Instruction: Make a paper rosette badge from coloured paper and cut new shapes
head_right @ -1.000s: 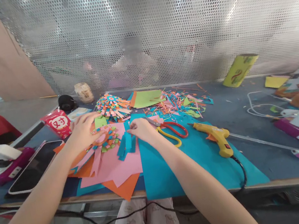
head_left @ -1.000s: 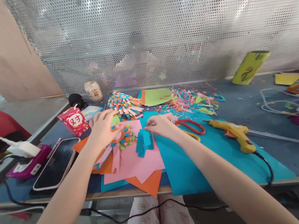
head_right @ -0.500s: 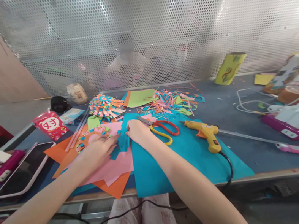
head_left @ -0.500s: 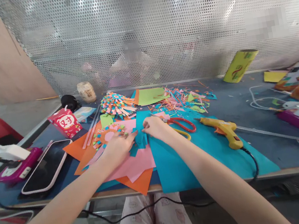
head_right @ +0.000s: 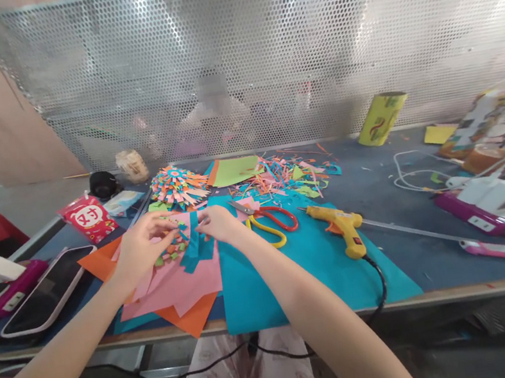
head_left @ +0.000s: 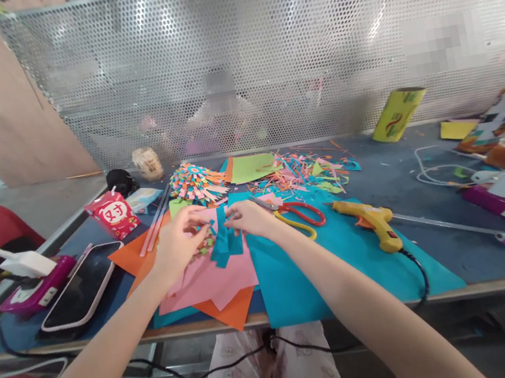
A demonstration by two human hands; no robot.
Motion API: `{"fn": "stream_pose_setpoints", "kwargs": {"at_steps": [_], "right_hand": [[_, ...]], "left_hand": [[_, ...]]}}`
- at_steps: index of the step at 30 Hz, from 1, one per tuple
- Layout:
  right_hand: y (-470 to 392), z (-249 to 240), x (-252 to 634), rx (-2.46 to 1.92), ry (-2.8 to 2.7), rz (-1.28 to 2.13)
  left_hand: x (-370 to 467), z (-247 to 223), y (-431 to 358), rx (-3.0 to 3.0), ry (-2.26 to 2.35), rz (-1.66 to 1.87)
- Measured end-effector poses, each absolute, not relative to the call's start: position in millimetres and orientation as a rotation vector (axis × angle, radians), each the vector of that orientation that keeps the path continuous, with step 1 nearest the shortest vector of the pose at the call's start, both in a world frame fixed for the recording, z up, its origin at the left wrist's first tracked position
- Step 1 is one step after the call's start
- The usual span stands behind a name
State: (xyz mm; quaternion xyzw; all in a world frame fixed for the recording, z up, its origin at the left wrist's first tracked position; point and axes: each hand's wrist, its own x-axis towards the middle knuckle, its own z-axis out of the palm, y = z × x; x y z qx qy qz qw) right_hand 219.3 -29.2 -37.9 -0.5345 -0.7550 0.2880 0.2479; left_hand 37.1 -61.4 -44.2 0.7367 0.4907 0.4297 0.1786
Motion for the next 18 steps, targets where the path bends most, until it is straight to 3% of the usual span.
{"fn": "stream_pose_setpoints", "kwargs": {"at_steps": [6,14,16,18], "right_hand": [[-27.3,-37.5,223.2,-1.415,-1.998,0.619],[-31.9,-36.8,213.5,-1.041,-1.930,1.077],[-27.4,-29.7,222.6,-1.148,-1.893,0.992],[-20.0,-21.6,239.0,-1.366,-1.874,0.698]], "left_hand": [[33.6,-44.3,-46.1,1.916,1.372,1.258],[56.6,-26.0,-48.8,1.907,1.325,1.315],[65.1,-25.2,-48.0,1.954,1.349,1.314],[72.3,-30.8,-46.2,2.105,1.390,1.144]]}}
